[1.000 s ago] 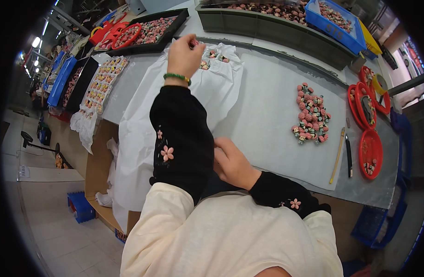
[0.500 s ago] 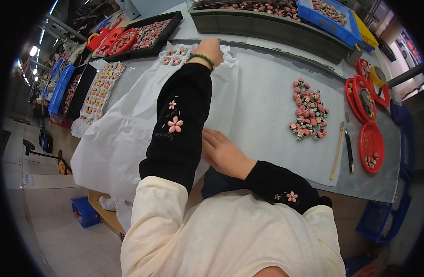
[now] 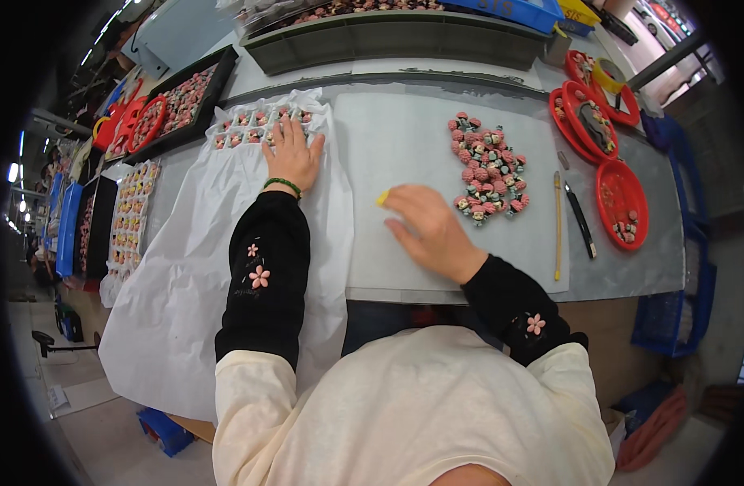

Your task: The person sits at a workstation and repeatedly fits small figurine components together by hand.

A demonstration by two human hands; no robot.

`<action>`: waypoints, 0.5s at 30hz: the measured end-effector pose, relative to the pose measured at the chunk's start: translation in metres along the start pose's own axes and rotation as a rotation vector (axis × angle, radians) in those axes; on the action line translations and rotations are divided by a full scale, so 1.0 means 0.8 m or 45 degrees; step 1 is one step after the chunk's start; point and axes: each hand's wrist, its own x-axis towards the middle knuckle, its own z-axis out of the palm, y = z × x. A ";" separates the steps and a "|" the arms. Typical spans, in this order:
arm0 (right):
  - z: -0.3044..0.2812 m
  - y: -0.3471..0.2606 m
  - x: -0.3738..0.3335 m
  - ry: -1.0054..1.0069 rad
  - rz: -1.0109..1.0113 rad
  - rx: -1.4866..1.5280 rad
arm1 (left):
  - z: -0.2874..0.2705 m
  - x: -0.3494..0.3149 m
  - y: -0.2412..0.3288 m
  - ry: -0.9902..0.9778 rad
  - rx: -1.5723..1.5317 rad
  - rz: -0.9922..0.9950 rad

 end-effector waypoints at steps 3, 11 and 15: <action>-0.038 0.053 0.026 0.136 0.119 -0.156 | -0.004 0.001 -0.007 -0.024 0.043 0.010; -0.077 0.185 0.066 -0.167 0.954 -0.603 | -0.071 -0.043 0.108 0.203 -0.730 0.530; -0.050 0.143 0.074 -0.381 0.919 -0.796 | -0.021 -0.091 0.162 -0.023 -0.900 0.614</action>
